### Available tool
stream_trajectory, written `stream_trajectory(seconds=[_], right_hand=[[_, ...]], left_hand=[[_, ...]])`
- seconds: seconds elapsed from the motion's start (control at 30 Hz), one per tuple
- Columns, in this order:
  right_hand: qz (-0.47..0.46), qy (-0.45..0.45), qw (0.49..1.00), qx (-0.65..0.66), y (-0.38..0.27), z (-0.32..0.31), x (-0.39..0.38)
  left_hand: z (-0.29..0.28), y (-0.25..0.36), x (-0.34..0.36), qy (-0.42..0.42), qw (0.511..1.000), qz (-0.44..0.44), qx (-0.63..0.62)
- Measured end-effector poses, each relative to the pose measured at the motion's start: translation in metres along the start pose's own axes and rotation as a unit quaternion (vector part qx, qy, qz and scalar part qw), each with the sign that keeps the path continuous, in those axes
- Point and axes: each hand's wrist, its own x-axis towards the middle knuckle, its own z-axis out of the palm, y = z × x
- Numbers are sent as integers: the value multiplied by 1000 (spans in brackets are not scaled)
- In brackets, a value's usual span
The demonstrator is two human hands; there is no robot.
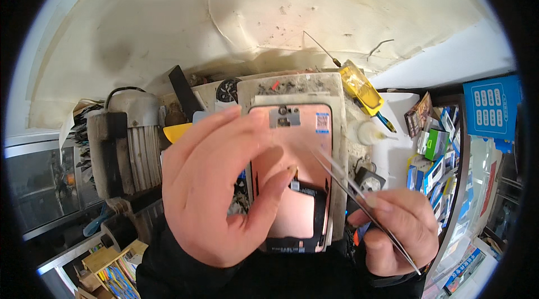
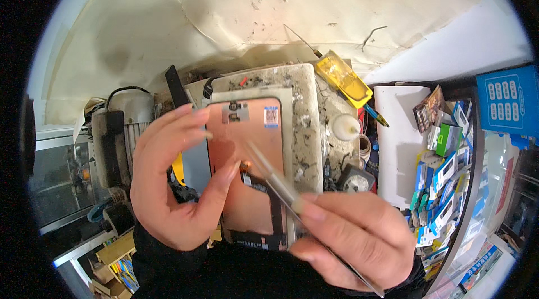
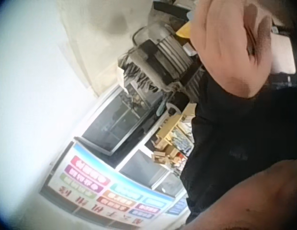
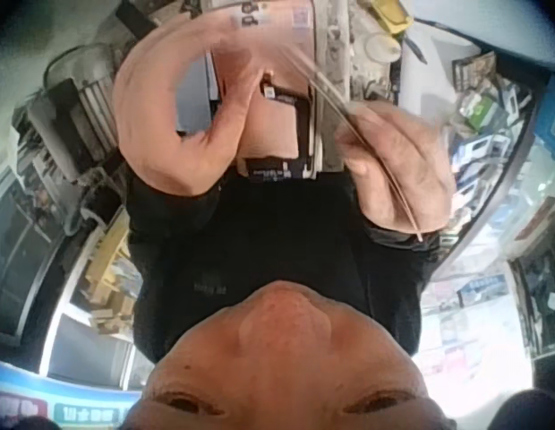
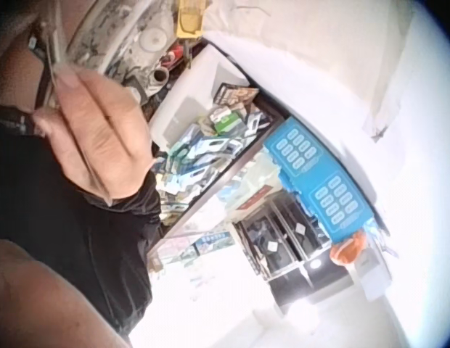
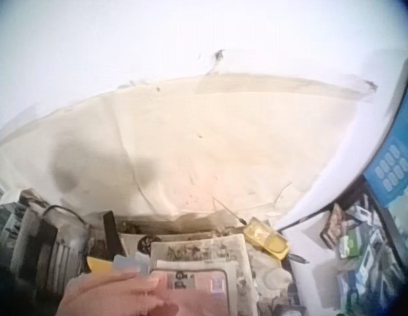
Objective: The person uses tweezers to place a small component near the camera module on the back of a smartphone. They then apply a small amount of adhesive from a bottle to secure the component and press it into place with their fingers.
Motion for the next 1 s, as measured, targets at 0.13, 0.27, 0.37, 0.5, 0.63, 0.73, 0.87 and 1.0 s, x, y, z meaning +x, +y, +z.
stream_trajectory(seconds=[0.13,0.27,0.37,0.5,0.63,0.73,0.87,1.0], right_hand=[[2,19,1000,-1,3,15,16],[-29,33,996,78,14,21,29],[-53,15,995,84,22,20,35],[-53,9,996,78,26,19,36],[-59,14,995,83,29,22,36],[-60,13,995,83,30,23,36],[-63,17,994,83,31,25,36],[-70,12,994,87,33,25,37]], left_hand=[[1,-4,1,-5,1000,4,1],[2,-5,2,-25,999,23,25],[0,-4,4,-56,996,25,62],[1,-5,5,-72,996,13,56],[1,-3,6,-91,994,7,60],[0,-1,7,-98,993,5,62],[0,-1,7,-104,993,2,61],[1,-1,5,-99,993,-3,57]])
